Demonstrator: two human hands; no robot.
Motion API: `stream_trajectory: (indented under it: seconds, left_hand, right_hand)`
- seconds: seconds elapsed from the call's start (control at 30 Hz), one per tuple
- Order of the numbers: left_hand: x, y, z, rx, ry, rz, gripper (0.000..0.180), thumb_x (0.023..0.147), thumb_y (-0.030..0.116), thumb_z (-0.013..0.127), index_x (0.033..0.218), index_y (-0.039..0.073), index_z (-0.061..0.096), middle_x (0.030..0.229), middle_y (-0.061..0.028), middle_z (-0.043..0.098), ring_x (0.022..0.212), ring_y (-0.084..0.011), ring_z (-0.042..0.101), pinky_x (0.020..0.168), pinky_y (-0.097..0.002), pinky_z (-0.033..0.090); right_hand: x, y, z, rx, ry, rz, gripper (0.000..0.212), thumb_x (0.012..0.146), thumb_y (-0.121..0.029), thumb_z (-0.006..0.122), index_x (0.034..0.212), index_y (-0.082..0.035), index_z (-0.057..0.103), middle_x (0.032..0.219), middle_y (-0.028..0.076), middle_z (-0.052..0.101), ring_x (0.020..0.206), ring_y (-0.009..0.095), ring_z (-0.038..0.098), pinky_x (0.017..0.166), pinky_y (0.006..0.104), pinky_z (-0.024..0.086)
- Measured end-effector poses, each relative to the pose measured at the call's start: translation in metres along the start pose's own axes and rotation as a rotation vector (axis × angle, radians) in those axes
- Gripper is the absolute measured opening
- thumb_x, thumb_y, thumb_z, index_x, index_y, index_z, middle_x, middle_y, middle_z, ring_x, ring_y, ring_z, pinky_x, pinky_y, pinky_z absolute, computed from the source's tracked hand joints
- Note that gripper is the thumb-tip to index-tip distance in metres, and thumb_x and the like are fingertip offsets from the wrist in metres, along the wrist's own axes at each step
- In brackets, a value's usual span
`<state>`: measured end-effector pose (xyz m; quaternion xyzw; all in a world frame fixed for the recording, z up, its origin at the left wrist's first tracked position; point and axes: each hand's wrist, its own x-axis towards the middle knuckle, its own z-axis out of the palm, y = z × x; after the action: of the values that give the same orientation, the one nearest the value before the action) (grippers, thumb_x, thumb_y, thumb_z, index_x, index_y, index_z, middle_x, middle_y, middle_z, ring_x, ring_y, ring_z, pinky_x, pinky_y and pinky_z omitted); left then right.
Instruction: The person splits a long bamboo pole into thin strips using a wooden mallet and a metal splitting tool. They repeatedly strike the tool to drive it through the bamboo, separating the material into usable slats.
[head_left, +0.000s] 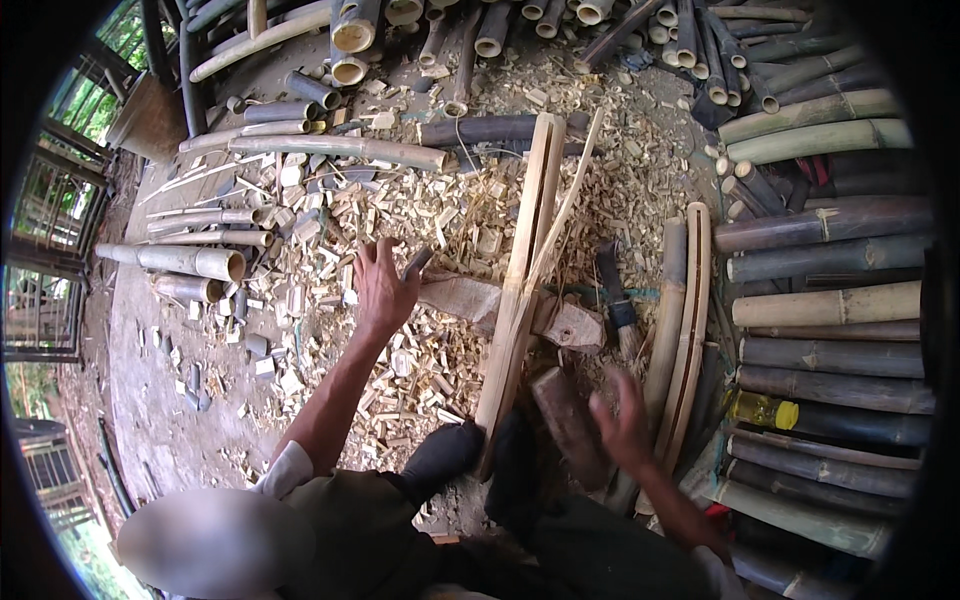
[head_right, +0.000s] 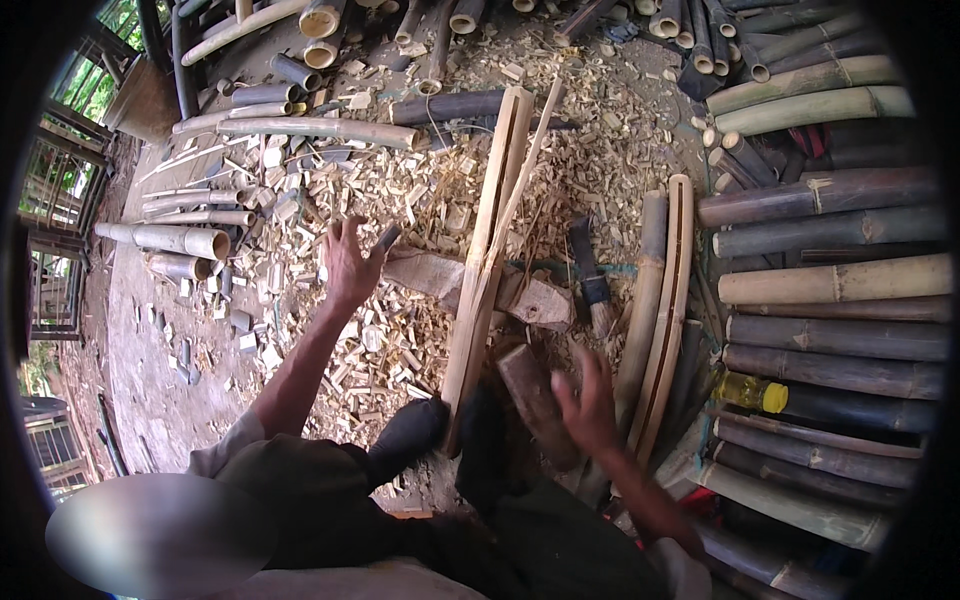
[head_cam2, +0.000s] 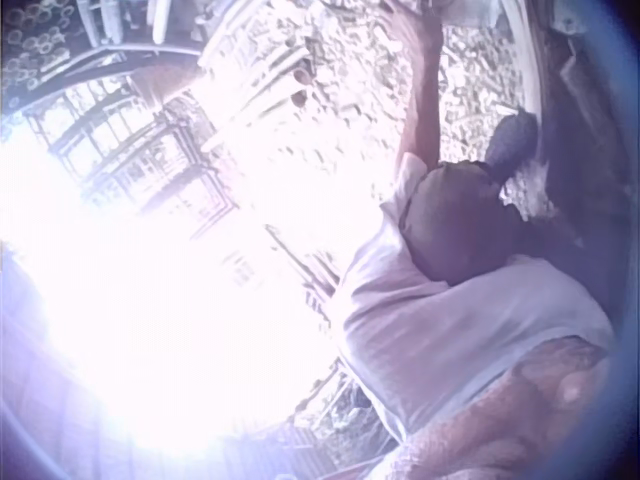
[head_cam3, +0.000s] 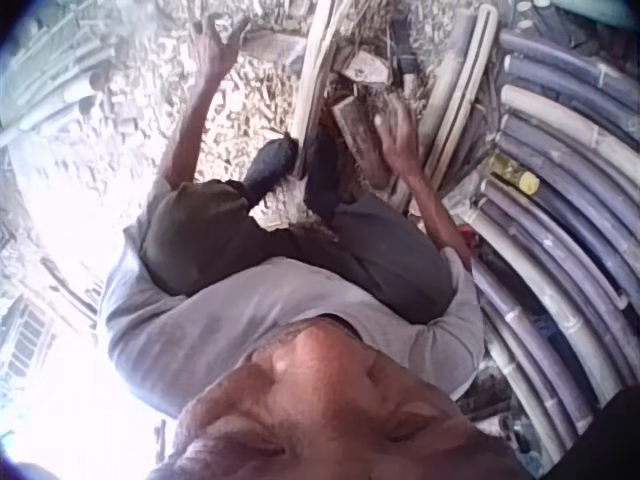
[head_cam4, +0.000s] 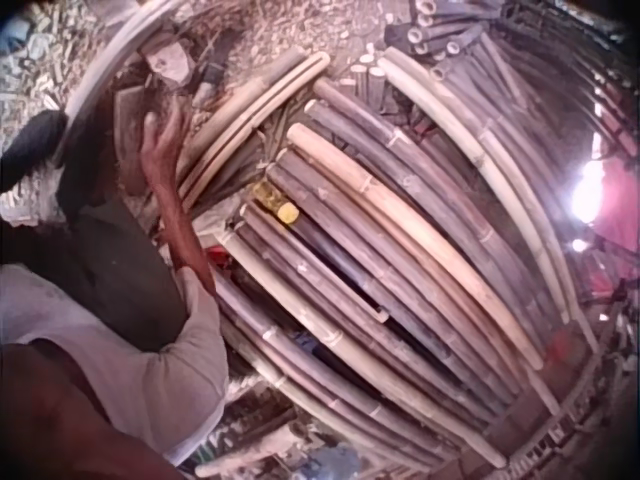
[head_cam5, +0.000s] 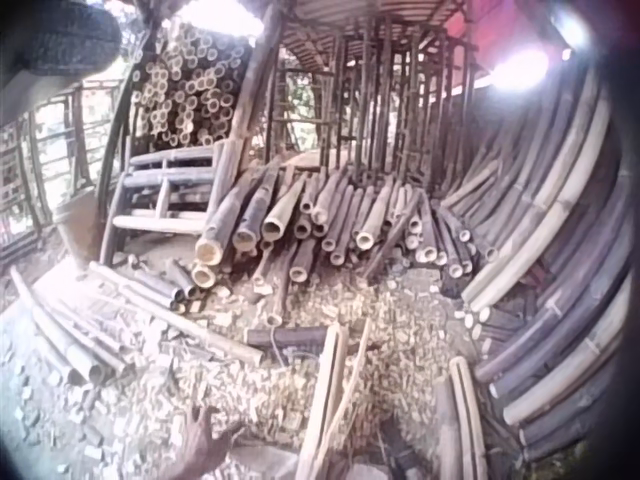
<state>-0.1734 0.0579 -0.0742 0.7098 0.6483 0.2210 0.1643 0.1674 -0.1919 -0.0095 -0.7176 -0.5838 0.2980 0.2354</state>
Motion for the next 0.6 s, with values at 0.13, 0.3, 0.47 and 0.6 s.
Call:
stream_trajectory:
  seconds: [0.13,0.3,0.47,0.6]
  left_hand:
    - [0.019,0.037,-0.015,-0.426,-0.126,0.042,0.027,0.098,0.022,0.067,0.116,0.002,0.065,0.112,-0.0175,0.069,0.099,-0.0259,0.068,0.088,-0.0408,0.058]
    - [0.015,0.105,0.0,-0.599,-0.532,0.067,0.033,0.1,0.023,0.064,0.119,-0.003,0.068,0.11,-0.0167,0.073,0.1,-0.024,0.069,0.089,-0.0374,0.055]
    - [0.002,0.101,0.008,-0.778,-0.534,0.02,0.037,0.098,0.026,0.065,0.116,-0.006,0.068,0.107,-0.017,0.073,0.101,-0.0228,0.068,0.089,-0.0361,0.053]
    - [-0.015,0.098,0.005,-0.85,-0.63,0.183,0.047,0.094,0.033,0.071,0.118,-0.006,0.067,0.11,-0.0177,0.071,0.105,-0.0239,0.067,0.088,-0.036,0.053]
  right_hand:
    - [0.139,-0.05,0.001,0.68,-0.044,0.143,0.049,0.107,-0.037,0.05,0.138,0.0,0.055,0.133,0.015,0.059,0.125,0.027,0.055,0.105,0.0406,0.044]
    - [0.211,-0.079,0.028,0.993,0.001,0.066,0.037,0.108,-0.037,0.05,0.115,-0.003,0.062,0.108,0.009,0.064,0.097,0.02,0.061,0.088,0.0369,0.05]
    - [0.181,-0.101,0.028,1.355,0.035,-0.034,0.034,0.109,-0.034,0.049,0.086,-0.01,0.051,0.079,0.0,0.047,0.071,0.014,0.048,0.072,0.0328,0.045]
    - [0.164,-0.104,0.023,1.398,0.059,-0.045,0.033,0.109,-0.033,0.05,0.084,-0.011,0.048,0.075,-0.002,0.043,0.068,0.012,0.042,0.069,0.0306,0.042]
